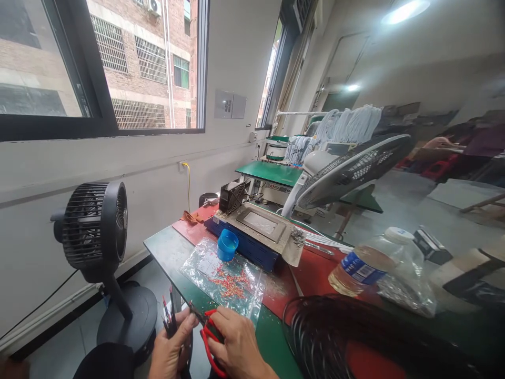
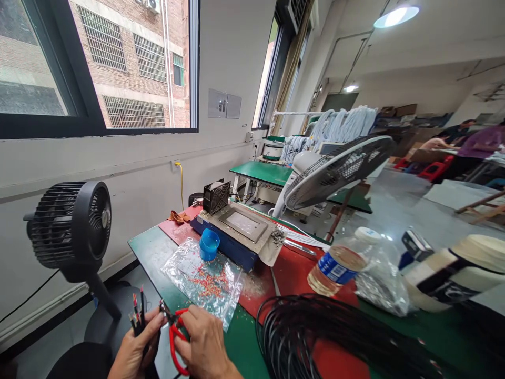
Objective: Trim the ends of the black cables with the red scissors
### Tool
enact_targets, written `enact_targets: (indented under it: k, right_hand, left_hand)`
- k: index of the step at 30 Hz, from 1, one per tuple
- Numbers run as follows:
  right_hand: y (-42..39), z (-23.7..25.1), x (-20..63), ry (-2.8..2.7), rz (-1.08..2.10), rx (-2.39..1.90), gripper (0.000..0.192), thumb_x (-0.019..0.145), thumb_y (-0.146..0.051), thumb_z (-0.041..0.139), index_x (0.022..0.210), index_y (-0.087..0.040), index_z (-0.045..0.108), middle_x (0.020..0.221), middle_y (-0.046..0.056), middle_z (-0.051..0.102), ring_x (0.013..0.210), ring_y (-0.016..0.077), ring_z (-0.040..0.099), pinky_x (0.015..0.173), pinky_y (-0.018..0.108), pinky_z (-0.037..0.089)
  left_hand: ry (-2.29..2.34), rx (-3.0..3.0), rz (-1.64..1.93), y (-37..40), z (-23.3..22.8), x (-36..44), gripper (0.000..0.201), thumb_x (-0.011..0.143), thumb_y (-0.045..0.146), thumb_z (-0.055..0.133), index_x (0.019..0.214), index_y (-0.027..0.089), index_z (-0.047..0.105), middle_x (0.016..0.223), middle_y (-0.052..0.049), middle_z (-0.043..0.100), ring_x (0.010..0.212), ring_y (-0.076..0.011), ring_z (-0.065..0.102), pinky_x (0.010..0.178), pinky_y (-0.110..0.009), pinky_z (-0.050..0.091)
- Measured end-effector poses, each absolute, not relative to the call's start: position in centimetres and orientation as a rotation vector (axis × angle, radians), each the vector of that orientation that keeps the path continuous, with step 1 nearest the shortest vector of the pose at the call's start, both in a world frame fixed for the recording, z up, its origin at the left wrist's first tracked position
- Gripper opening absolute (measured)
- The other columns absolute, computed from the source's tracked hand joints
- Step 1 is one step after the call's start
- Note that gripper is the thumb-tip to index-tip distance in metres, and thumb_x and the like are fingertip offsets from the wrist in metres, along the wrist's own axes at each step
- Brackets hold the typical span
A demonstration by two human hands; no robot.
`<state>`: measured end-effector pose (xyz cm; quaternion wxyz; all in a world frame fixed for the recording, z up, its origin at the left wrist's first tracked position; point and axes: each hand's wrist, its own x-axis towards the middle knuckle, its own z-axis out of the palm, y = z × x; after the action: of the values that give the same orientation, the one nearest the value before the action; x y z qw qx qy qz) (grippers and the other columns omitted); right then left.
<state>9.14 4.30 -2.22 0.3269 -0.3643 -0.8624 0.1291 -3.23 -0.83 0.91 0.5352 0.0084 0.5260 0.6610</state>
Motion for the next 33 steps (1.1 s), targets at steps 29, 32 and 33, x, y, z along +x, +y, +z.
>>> enact_targets:
  k: [29, 32, 33]
  right_hand:
    - [4.3, -2.0, 9.2, -2.339, 0.612, -0.836, 0.027, 0.080, -0.026, 0.049, 0.058, -0.017, 0.038, 0.057, -0.003, 0.043, 0.051, 0.0072, 0.037, 0.049, 0.021, 0.019]
    - [4.4, -1.7, 9.2, -2.347, 0.643, -0.852, 0.028, 0.081, -0.027, 0.049, 0.057, -0.017, 0.038, 0.057, -0.002, 0.043, 0.052, 0.0074, 0.038, 0.049, 0.021, 0.020]
    - [4.4, -1.5, 9.3, -2.354, 0.665, -0.850, 0.029, 0.081, -0.028, 0.050, 0.057, -0.017, 0.038, 0.057, -0.002, 0.043, 0.052, 0.0074, 0.038, 0.049, 0.020, 0.020]
  left_hand:
    - [1.269, 0.186, 1.434, -1.9, 1.5, -3.7, 0.026, 0.052, 0.036, 0.078, 0.063, 0.015, 0.068, 0.037, 0.010, 0.031, 0.039, -0.0015, 0.017, 0.038, -0.014, 0.012]
    - [1.245, 0.228, 1.425, -1.9, 1.5, -3.9, 0.026, 0.054, 0.036, 0.077, 0.062, 0.014, 0.066, 0.038, 0.011, 0.023, 0.040, -0.0021, 0.014, 0.038, -0.015, 0.010]
    - [1.237, 0.236, 1.426, -1.8, 1.4, -3.9, 0.027, 0.053, 0.037, 0.077, 0.061, 0.014, 0.066, 0.039, 0.011, 0.024, 0.040, -0.0019, 0.013, 0.038, -0.015, 0.009]
